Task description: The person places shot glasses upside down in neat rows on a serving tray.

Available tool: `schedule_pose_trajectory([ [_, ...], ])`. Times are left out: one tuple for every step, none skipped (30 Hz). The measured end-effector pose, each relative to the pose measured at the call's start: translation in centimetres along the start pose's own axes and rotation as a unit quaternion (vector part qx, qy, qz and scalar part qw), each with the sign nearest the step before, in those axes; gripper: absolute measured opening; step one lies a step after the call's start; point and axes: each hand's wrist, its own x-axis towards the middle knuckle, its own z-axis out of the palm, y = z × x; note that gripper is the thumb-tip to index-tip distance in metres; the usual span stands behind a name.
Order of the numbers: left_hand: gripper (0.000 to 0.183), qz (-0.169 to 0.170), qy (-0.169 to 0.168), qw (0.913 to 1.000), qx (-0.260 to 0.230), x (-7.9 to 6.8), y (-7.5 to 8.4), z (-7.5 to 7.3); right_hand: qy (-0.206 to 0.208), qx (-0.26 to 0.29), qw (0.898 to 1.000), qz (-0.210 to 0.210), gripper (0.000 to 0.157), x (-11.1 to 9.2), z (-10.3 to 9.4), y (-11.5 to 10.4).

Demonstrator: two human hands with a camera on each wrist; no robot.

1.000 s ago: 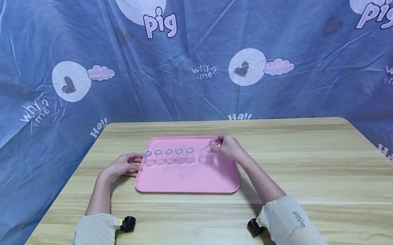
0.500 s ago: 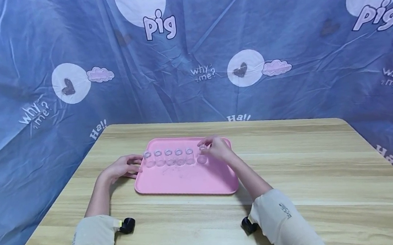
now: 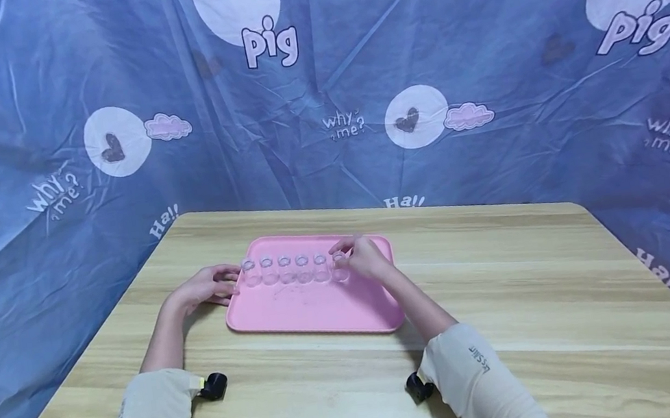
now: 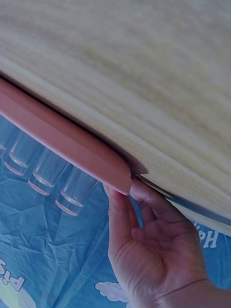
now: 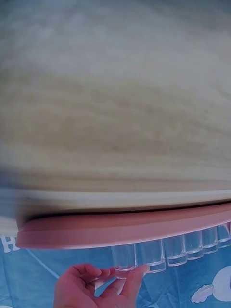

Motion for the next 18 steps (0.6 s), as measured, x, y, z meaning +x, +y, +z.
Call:
schedule_pose_trajectory([
  [0.052,-0.002,0.001,1.0,-0.002,0.0,0.0,0.0,-0.001,0.001,1.0,0.001,0.022,0.0,0.0,0.0],
  [0.052,-0.001,0.0,1.0,-0.002,0.1,0.0,0.0,-0.002,0.001,1.0,-0.001,0.023,0.0,0.0,0.0],
  [0.052,0.0,-0.002,1.0,-0.002,0.1,0.1,0.1,-0.002,0.0,1.0,-0.002,0.022,-0.1,0.0,-0.1],
  [0.052,0.001,-0.002,1.0,-0.003,0.1,0.1,0.1,-0.002,0.001,1.0,-0.001,0.023,-0.1,0.0,-0.1],
  [0.052,0.001,-0.002,1.0,-0.004,0.2,0.2,0.2,-0.003,0.0,1.0,-0.001,0.023,-0.1,-0.1,-0.1],
  [0.052,0.001,-0.001,1.0,-0.005,0.2,0.2,0.2,-0.003,-0.001,1.0,0.0,0.023,-0.2,-0.1,-0.1],
  [0.052,0.002,-0.002,1.0,-0.004,0.2,0.3,0.2,-0.004,-0.003,1.0,0.0,0.023,-0.2,-0.1,-0.1],
  [0.052,0.005,-0.003,1.0,-0.004,0.1,0.3,0.2,-0.004,-0.005,1.0,-0.001,0.024,-0.2,-0.1,-0.2],
  [0.052,0.005,-0.002,1.0,-0.003,0.1,0.3,0.2,-0.005,-0.007,1.0,-0.001,0.024,-0.2,-0.1,-0.2],
  [0.052,0.005,-0.002,1.0,-0.004,0.1,0.3,0.2,-0.006,-0.008,1.0,-0.002,0.026,-0.2,-0.1,-0.2],
  [0.052,0.004,0.0,1.0,-0.004,0.1,0.3,0.1,-0.009,-0.009,1.0,-0.004,0.027,-0.2,-0.2,-0.3],
  [0.052,0.003,0.001,1.0,-0.004,0.1,0.2,0.1,-0.012,-0.009,1.0,-0.007,0.028,-0.2,-0.2,-0.3],
  [0.053,0.004,-0.001,1.0,-0.002,0.1,0.1,0.1,-0.014,-0.011,1.0,-0.009,0.03,-0.2,-0.3,-0.3],
  [0.054,0.002,0.0,1.0,-0.003,0.1,0.1,0.0,-0.015,-0.012,1.0,-0.01,0.031,-0.2,-0.5,-0.4],
  [0.054,-0.001,0.002,1.0,-0.004,0.2,0.0,-0.1,-0.017,-0.019,1.0,-0.011,0.033,-0.2,-0.7,-0.4],
  [0.054,-0.004,0.002,1.0,-0.008,0.2,-0.1,-0.2,-0.019,-0.022,0.999,-0.013,0.034,-0.2,-0.9,-0.4],
  [0.055,-0.006,0.002,0.9999,-0.01,0.1,-0.2,-0.3,-0.019,-0.027,0.999,-0.012,0.035,-0.2,-1.2,-0.4],
  [0.056,-0.006,0.0,0.9999,-0.009,0.0,-0.1,-0.4,-0.019,-0.03,0.999,-0.013,0.036,-0.2,-1.5,-0.4],
])
